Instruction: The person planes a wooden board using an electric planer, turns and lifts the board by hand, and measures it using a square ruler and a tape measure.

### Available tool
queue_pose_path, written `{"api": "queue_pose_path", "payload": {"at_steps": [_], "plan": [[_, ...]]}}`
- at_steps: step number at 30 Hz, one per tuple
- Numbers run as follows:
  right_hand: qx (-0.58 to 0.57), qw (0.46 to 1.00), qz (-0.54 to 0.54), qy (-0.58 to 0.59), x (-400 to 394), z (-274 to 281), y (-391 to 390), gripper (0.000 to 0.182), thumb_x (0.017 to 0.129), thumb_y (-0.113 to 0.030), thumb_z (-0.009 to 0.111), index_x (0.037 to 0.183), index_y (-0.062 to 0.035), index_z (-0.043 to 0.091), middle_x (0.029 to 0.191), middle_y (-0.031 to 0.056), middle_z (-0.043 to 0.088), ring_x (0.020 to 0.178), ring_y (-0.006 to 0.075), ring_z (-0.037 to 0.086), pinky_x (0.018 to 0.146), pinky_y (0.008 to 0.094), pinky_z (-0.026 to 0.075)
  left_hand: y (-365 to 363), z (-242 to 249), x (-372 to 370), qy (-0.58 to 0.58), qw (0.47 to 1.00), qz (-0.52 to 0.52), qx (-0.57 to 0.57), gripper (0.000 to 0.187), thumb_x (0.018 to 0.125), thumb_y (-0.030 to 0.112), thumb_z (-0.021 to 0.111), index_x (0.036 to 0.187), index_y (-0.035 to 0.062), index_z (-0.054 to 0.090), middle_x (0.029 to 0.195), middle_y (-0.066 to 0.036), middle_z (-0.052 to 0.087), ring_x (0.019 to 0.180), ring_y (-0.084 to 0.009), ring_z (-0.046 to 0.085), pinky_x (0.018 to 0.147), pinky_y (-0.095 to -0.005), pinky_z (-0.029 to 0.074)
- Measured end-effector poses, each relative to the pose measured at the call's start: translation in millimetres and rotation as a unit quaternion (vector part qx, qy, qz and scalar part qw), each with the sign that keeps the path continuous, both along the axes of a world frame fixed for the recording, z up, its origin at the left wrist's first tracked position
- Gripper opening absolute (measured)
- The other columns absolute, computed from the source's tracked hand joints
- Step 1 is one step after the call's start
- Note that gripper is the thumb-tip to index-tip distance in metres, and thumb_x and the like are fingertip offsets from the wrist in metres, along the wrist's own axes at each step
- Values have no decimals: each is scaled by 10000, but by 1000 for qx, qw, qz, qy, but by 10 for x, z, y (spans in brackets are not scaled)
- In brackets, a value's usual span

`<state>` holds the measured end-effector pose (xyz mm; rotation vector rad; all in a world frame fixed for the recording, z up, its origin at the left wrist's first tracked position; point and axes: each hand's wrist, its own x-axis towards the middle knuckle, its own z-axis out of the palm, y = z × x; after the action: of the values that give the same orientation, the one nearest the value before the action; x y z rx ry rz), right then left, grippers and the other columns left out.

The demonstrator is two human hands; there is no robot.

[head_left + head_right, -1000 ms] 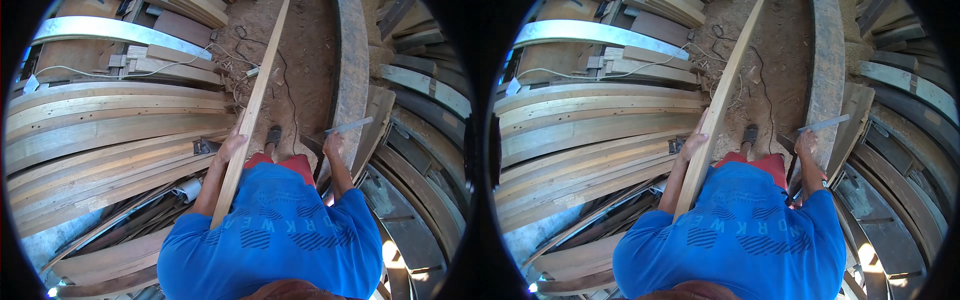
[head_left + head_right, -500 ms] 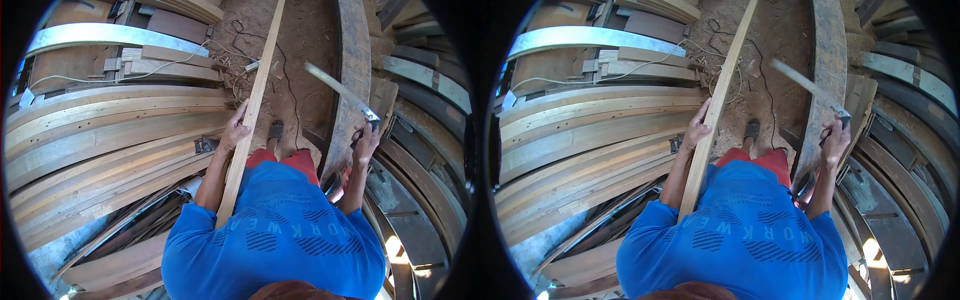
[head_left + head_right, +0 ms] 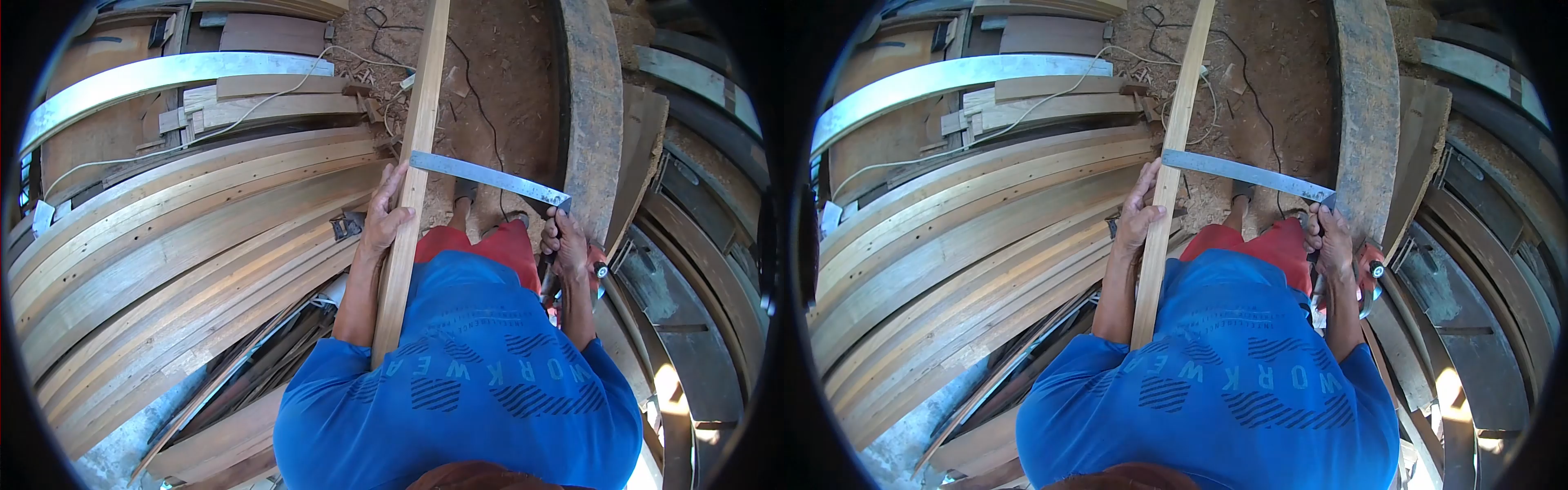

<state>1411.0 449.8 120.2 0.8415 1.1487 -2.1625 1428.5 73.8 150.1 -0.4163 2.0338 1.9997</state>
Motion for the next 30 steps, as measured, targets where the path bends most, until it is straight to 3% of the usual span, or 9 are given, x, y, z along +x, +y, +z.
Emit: {"api": "queue_pose_path", "payload": {"at_steps": [8,14,17,20,26,30], "plan": [[47,999,8,-7,28,5,-118,215,1070,-299,509,1046,-91,560,682,-35,480,477,50,396,434,229,369,6,32,-8,-6,1000,27,14,837,684,104,607,1507,65,466,1592,-240,360,1576,-310,38,1246,-441,58],[97,995,20,-15,60,-94,-156,250,1062,-323,531,1028,-79,573,679,-29,490,473,54,400,429,232,366,-38,-75,49,-22,998,33,44,823,712,139,624,1517,82,459,1641,-288,200,1564,-315,134,1216,-453,210],[104,994,20,-17,71,-158,-161,261,1061,-328,535,1028,-73,576,677,-27,495,465,57,402,428,235,368,1,-63,30,-19,999,45,13,883,674,212,653,1517,54,443,1428,-134,502,1301,-234,486,1160,-394,328],[115,993,22,-9,83,-181,-173,261,1065,-324,530,1031,-69,578,674,-24,499,458,58,404,427,236,370,-36,-108,55,-26,996,40,74,816,722,163,623,1516,78,459,1639,-256,226,1535,-303,234,1197,-447,258],[142,990,19,9,88,-204,-220,261,1072,-309,516,1039,-58,578,669,-20,501,453,58,408,422,236,370,-36,-59,29,-21,999,19,20,852,702,155,606,1528,42,428,1584,-205,360,1457,-275,375,1188,-423,284],[156,987,19,20,88,-197,-239,262,1072,-309,518,1044,-56,581,668,-19,502,454,57,410,418,236,369,41,41,3,-43,997,49,36,905,685,153,604,1554,37,381,1578,-194,369,1394,-251,431,1183,-393,297]]}}
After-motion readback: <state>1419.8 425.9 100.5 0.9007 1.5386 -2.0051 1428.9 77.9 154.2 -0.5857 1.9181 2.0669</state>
